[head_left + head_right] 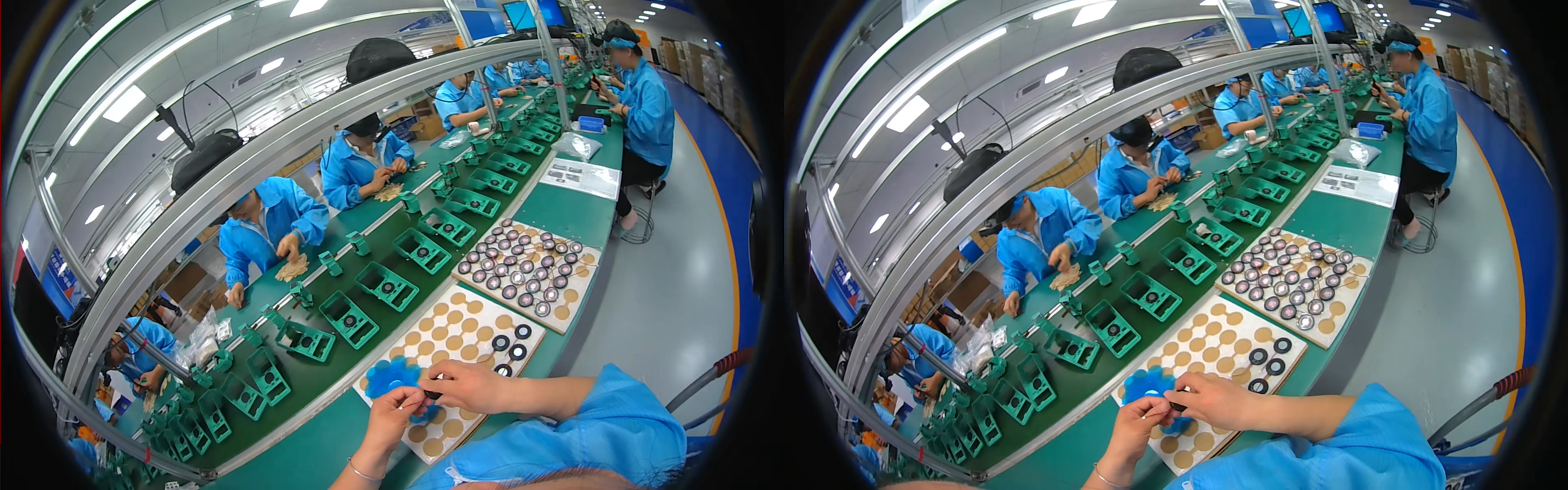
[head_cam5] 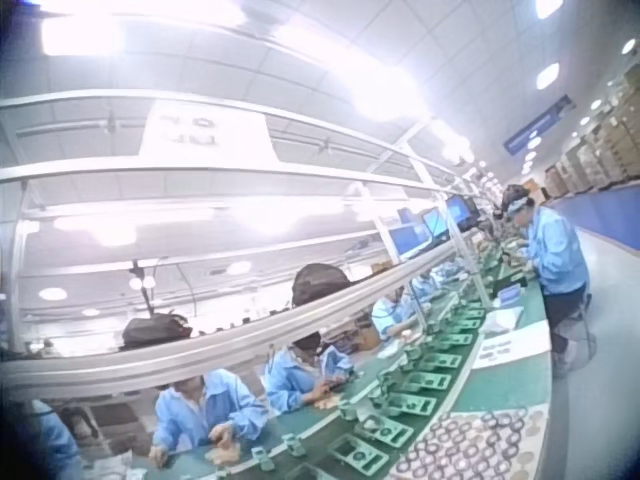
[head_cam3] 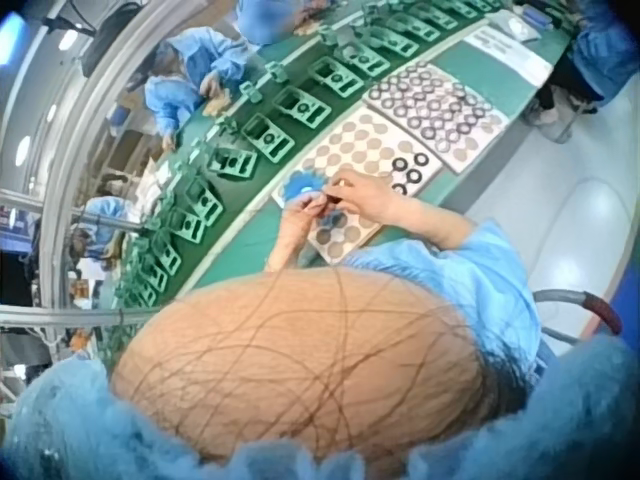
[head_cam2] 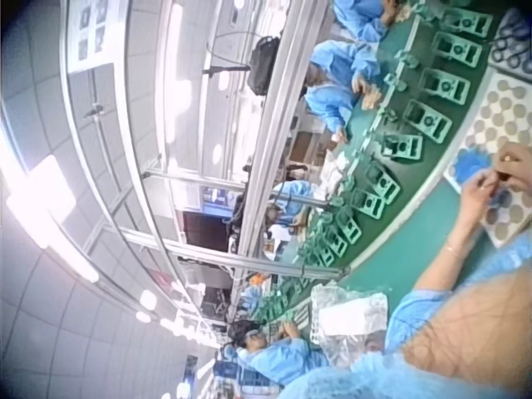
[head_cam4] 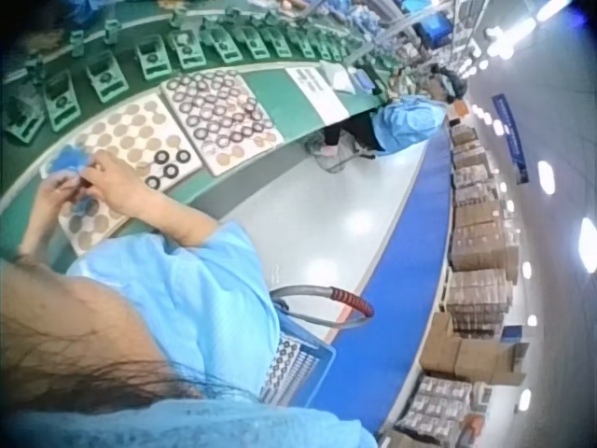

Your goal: The person assembles small electronic components by hand, placing circular pads from a grid sheet onto green housings on an assembly line.

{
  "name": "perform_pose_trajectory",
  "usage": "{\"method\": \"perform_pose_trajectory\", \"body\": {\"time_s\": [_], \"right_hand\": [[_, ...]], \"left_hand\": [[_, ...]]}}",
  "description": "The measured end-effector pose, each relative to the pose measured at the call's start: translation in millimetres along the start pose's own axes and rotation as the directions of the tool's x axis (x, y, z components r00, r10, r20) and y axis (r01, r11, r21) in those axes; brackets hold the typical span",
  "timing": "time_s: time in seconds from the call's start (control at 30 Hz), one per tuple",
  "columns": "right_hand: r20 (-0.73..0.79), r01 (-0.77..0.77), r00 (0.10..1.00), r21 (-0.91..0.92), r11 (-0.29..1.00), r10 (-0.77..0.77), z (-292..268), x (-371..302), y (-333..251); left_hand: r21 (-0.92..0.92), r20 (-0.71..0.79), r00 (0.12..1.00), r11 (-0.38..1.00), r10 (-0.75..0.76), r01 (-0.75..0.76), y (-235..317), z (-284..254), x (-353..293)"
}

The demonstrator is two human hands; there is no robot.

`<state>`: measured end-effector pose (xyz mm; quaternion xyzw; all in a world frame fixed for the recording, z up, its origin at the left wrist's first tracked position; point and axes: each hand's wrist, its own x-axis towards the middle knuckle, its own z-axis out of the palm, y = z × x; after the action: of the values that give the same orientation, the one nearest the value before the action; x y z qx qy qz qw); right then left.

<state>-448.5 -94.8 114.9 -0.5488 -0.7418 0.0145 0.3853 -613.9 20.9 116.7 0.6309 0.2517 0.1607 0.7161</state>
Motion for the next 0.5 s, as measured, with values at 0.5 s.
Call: {"method": "perform_pose_trajectory", "body": {"time_s": [0.5], "right_hand": [[0.117, -0.212, 0.977, 0.564, 0.798, 0.178, -5.0, 0.0, 24.0]], "left_hand": [[-0.085, 0.013, 1.000, 0.996, 0.025, -0.024, 12.6, 9.8, 6.5]]}}
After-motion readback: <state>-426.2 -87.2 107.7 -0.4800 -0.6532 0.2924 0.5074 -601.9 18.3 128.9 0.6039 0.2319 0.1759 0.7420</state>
